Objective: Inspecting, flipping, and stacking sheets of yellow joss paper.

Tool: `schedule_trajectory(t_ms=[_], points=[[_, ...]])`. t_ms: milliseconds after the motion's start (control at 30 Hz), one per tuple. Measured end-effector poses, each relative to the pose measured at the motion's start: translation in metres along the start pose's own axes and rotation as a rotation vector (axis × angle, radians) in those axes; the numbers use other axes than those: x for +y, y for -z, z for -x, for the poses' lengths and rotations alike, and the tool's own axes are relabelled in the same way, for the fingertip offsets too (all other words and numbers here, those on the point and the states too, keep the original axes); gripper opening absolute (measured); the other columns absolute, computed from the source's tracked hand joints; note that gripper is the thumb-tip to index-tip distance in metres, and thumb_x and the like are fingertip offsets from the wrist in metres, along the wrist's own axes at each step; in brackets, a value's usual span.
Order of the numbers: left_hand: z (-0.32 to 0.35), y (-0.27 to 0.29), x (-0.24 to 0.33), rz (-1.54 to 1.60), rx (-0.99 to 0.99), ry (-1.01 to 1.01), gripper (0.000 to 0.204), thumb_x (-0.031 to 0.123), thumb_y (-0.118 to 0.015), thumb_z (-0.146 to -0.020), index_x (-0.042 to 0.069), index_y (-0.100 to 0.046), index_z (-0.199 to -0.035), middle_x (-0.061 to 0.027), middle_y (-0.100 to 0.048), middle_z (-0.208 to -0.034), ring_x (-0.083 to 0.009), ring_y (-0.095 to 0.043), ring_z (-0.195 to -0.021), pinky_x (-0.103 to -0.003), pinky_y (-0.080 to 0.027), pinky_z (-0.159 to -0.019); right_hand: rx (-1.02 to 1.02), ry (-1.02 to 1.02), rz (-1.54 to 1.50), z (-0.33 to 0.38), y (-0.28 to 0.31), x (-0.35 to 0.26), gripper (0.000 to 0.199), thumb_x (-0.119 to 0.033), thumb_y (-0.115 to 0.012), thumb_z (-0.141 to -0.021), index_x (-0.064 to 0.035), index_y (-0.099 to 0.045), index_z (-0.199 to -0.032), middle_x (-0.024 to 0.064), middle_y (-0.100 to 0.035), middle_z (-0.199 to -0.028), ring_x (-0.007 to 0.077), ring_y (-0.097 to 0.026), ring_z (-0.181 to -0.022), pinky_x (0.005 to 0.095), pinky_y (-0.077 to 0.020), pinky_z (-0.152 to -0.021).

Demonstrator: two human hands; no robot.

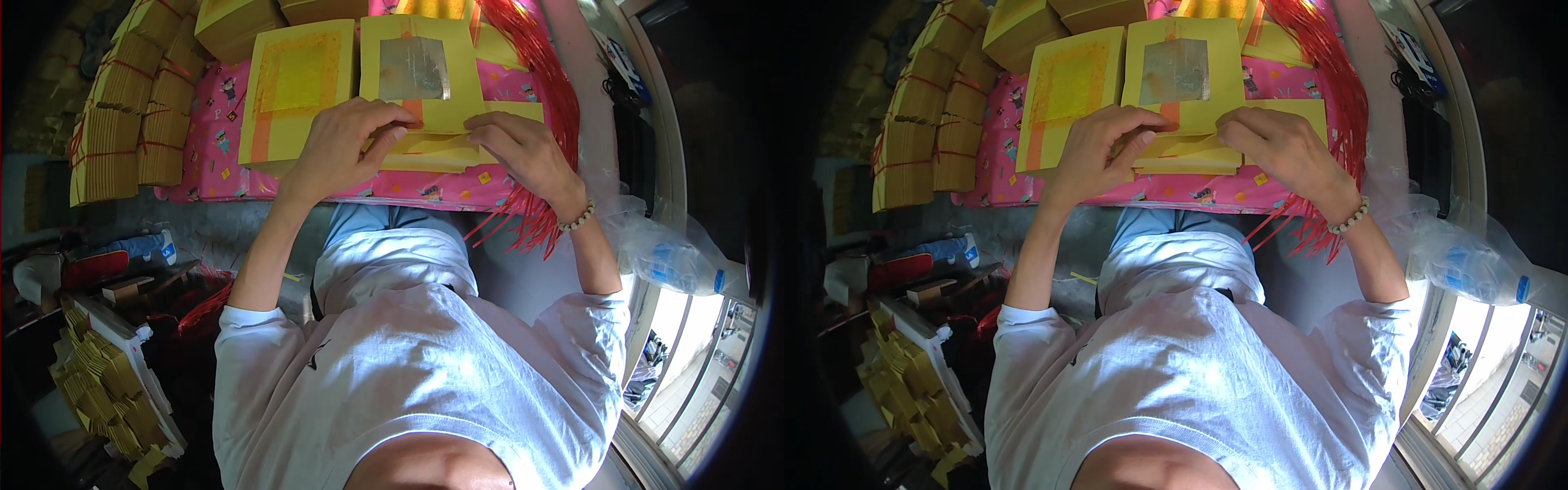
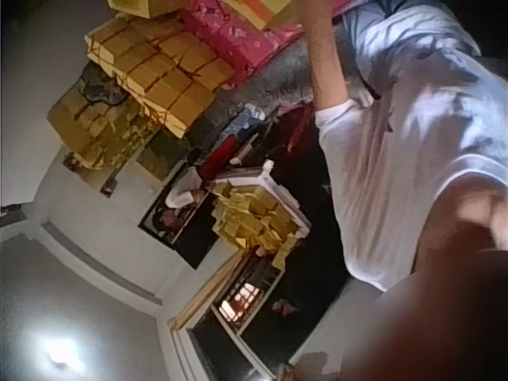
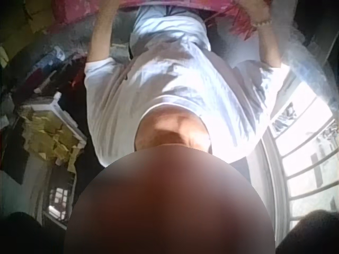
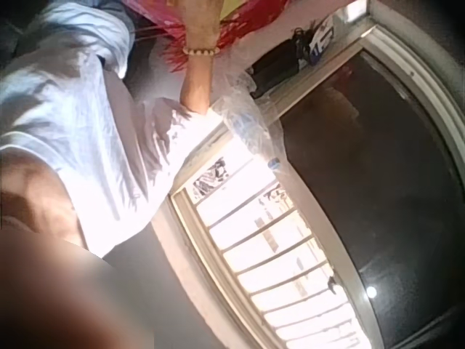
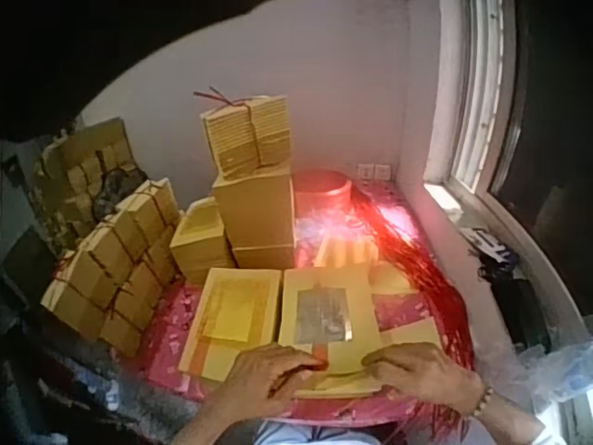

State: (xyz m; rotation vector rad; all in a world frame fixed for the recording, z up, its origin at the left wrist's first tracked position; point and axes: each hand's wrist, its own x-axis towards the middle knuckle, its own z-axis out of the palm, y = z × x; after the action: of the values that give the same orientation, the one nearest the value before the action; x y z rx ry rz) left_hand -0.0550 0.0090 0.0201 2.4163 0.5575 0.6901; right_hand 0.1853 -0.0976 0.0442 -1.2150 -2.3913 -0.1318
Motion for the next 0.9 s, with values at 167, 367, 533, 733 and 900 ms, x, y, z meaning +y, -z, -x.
schedule_trajectory(t_ms=[167,367,533,733,900], points=[[0.000,0.000,0.010,-0.114,-0.021,-0.064,0.034,0.029,-0.068,-0.078,0.008,-0.062,-0.104,-0.0071,-0.066,-0.092,-0.0276,-0.063,-0.082,-0.036,-0.049,-0.072,0.035,-0.045,-0.040,-0.002,0.002,0.003,0.022,-0.003,-0.057,-0.073,-0.0029,-0.054,-0.095,0.0092,-0.060,-0.092,0.0278,-0.063,-0.079,0.0330,-0.0538,-0.065],[-0.011,-0.013,0.022,-0.350,0.083,-0.107,0.034,0.030,-0.068,-0.077,0.007,-0.057,-0.100,-0.0061,-0.061,-0.081,-0.0254,-0.058,-0.071,-0.037,-0.047,-0.062,0.013,-0.117,-0.083,-0.010,0.009,0.000,0.025,0.004,-0.060,-0.071,-0.0042,-0.054,-0.094,0.0095,-0.064,-0.099,0.0282,-0.064,-0.085,0.0343,-0.0538,-0.070],[-0.018,-0.015,0.016,-0.395,0.058,-0.110,0.025,0.016,-0.060,-0.083,0.007,-0.057,-0.106,-0.0073,-0.062,-0.083,-0.0261,-0.056,-0.072,-0.037,-0.047,-0.063,0.144,-0.176,-0.205,-0.015,0.010,0.004,0.028,-0.002,-0.064,-0.075,-0.0034,-0.057,-0.102,0.0099,-0.063,-0.096,0.0275,-0.064,-0.081,0.0332,-0.0524,-0.067],[-0.020,-0.009,0.015,-0.351,0.075,-0.128,0.020,0.012,-0.060,-0.081,0.007,-0.058,-0.100,-0.0074,-0.062,-0.082,-0.0255,-0.055,-0.072,-0.037,-0.047,-0.063,0.230,-0.181,-0.246,-0.020,0.009,0.018,0.018,-0.009,-0.069,-0.076,-0.0028,-0.064,-0.092,0.0099,-0.065,-0.083,0.0265,-0.064,-0.074,0.0341,-0.0508,-0.064],[-0.028,-0.006,0.028,-0.198,0.119,-0.013,0.023,0.014,-0.062,-0.080,0.008,-0.060,-0.102,-0.0072,-0.061,-0.085,-0.0265,-0.056,-0.078,-0.038,-0.048,-0.068,0.251,-0.120,-0.263,-0.030,0.013,0.014,0.014,-0.009,-0.068,-0.076,-0.0033,-0.066,-0.089,0.0096,-0.065,-0.080,0.0263,-0.064,-0.072,0.0352,-0.0503,-0.063]])
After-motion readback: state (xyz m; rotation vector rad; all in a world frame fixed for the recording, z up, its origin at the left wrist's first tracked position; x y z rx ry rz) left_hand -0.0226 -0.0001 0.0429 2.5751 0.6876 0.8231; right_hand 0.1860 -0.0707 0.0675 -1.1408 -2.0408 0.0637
